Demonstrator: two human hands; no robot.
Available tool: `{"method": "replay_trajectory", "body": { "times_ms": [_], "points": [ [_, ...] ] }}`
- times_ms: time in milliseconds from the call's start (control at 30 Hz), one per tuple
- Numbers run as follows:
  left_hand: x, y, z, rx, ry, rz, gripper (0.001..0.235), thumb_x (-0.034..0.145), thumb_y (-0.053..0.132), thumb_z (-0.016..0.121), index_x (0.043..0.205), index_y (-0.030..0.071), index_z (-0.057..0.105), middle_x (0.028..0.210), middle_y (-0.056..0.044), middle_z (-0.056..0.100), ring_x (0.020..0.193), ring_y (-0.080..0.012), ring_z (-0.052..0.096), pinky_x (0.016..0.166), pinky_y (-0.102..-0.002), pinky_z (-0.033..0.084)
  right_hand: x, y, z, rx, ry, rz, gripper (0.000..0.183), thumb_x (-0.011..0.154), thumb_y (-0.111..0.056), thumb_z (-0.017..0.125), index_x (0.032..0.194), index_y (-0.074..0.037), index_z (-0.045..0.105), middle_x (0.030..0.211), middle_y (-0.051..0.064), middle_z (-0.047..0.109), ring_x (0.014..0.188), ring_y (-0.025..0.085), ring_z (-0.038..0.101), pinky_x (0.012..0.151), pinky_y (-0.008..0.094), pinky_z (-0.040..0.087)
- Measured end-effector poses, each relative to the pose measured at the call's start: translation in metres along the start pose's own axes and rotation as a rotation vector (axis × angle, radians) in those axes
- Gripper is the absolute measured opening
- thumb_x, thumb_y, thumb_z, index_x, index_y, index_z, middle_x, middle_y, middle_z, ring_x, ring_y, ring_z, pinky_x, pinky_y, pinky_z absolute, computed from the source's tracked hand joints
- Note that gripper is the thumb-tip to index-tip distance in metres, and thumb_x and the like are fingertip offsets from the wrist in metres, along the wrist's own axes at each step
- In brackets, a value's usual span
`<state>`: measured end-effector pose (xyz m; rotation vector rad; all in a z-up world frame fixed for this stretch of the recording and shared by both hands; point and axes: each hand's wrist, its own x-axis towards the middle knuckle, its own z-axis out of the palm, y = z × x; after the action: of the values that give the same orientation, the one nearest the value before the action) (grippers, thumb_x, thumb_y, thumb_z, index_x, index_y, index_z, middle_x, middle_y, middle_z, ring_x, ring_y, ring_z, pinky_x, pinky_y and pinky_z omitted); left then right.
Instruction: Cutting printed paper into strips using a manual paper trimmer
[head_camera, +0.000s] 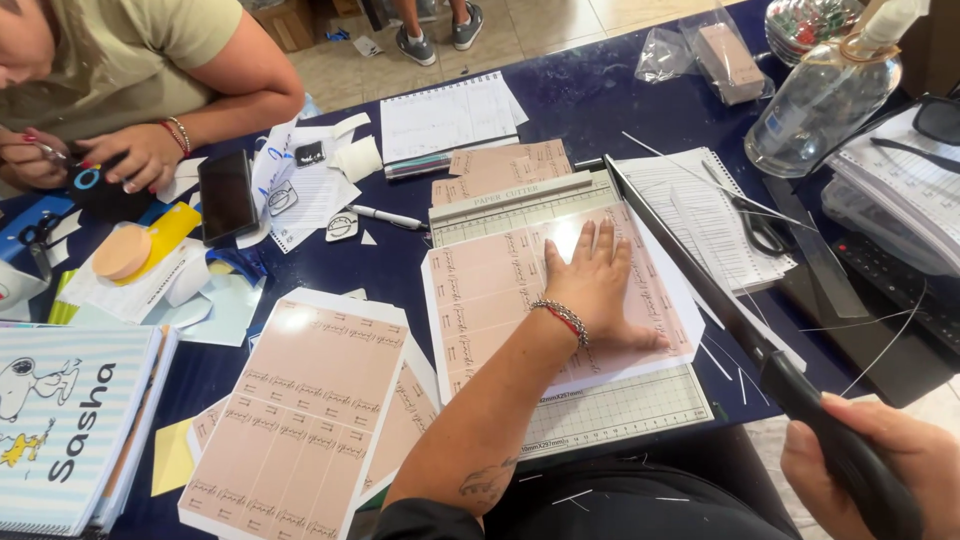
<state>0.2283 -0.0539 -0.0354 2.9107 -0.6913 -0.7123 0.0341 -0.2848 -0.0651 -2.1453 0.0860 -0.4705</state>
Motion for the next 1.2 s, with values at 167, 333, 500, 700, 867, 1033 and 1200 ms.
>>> {"method": "replay_trajectory", "body": {
  "times_ms": [167,333,500,700,867,1033,1200],
  "points": [
    [-0.001,-0.001,-0.002,-0.025,0.003,0.005,0.139,0.062,0.088,0.057,0.163,0.007,0.004,0.172,-0.014,-0.01,0.158,-0.0333,-0.011,0.116,-0.075,0.002,-0.013,-0.041,0.012,-0.019,0.13,-0.193,0.046,0.09,-0.001,0.072,0.13,0.007,0.053,0.106,0.023,0.065,0.065,0.015,0.06,0.067,0.021,0.044],
    [0.001,-0.001,-0.001,-0.011,-0.003,-0.003,0.142,0.061,0.09,0.055,0.163,0.008,0.001,0.172,-0.014,-0.013,0.158,-0.033,-0.013,0.117,-0.074,0.004,-0.021,-0.047,0.012,-0.108,0.171,-0.084,0.04,0.089,-0.009,0.079,0.125,0.0,0.062,0.105,0.013,0.07,0.063,0.01,0.058,0.068,0.02,0.045],
    [0.0,-0.001,-0.002,-0.016,-0.011,-0.003,0.14,0.062,0.089,0.056,0.163,0.009,0.001,0.172,-0.014,-0.013,0.158,-0.0328,-0.013,0.117,-0.074,0.002,-0.02,-0.041,0.013,-0.113,0.187,-0.124,0.038,0.089,-0.008,0.08,0.122,0.0,0.064,0.105,0.014,0.071,0.063,0.01,0.058,0.066,0.02,0.045],
    [0.003,-0.002,0.002,-0.004,-0.002,-0.007,0.141,0.062,0.09,0.054,0.163,0.008,0.001,0.172,-0.013,-0.013,0.158,-0.0325,-0.013,0.117,-0.074,0.002,-0.024,-0.026,0.013,-0.164,0.208,-0.13,0.037,0.089,-0.011,0.083,0.121,-0.001,0.066,0.102,0.014,0.071,0.064,0.011,0.059,0.069,0.022,0.046],
    [0.001,-0.002,0.0,-0.008,-0.024,-0.009,0.14,0.062,0.089,0.054,0.163,0.009,-0.001,0.172,-0.012,-0.015,0.158,-0.0323,-0.015,0.118,-0.073,0.001,-0.025,-0.022,0.012,-0.21,0.214,-0.157,0.036,0.088,-0.011,0.086,0.119,-0.002,0.068,0.107,0.014,0.073,0.076,0.015,0.065,0.077,0.026,0.05],
    [0.002,-0.003,0.001,-0.01,-0.01,-0.006,0.14,0.062,0.09,0.055,0.163,0.009,0.0,0.172,-0.013,-0.014,0.158,-0.0325,-0.014,0.117,-0.074,0.0,-0.024,-0.029,0.012,-0.202,0.212,-0.168,0.034,0.089,-0.011,0.085,0.117,-0.001,0.068,0.104,0.015,0.073,0.069,0.014,0.062,0.069,0.025,0.048],
    [0.004,-0.004,0.002,-0.018,-0.005,0.0,0.14,0.062,0.09,0.056,0.163,0.009,0.001,0.172,-0.013,-0.012,0.158,-0.0322,-0.013,0.117,-0.073,0.0,-0.022,-0.033,0.008,-0.213,0.19,-0.178,0.035,0.088,-0.011,0.085,0.118,-0.002,0.068,0.104,0.014,0.073,0.07,0.013,0.063,0.071,0.024,0.048]
  ]
}}
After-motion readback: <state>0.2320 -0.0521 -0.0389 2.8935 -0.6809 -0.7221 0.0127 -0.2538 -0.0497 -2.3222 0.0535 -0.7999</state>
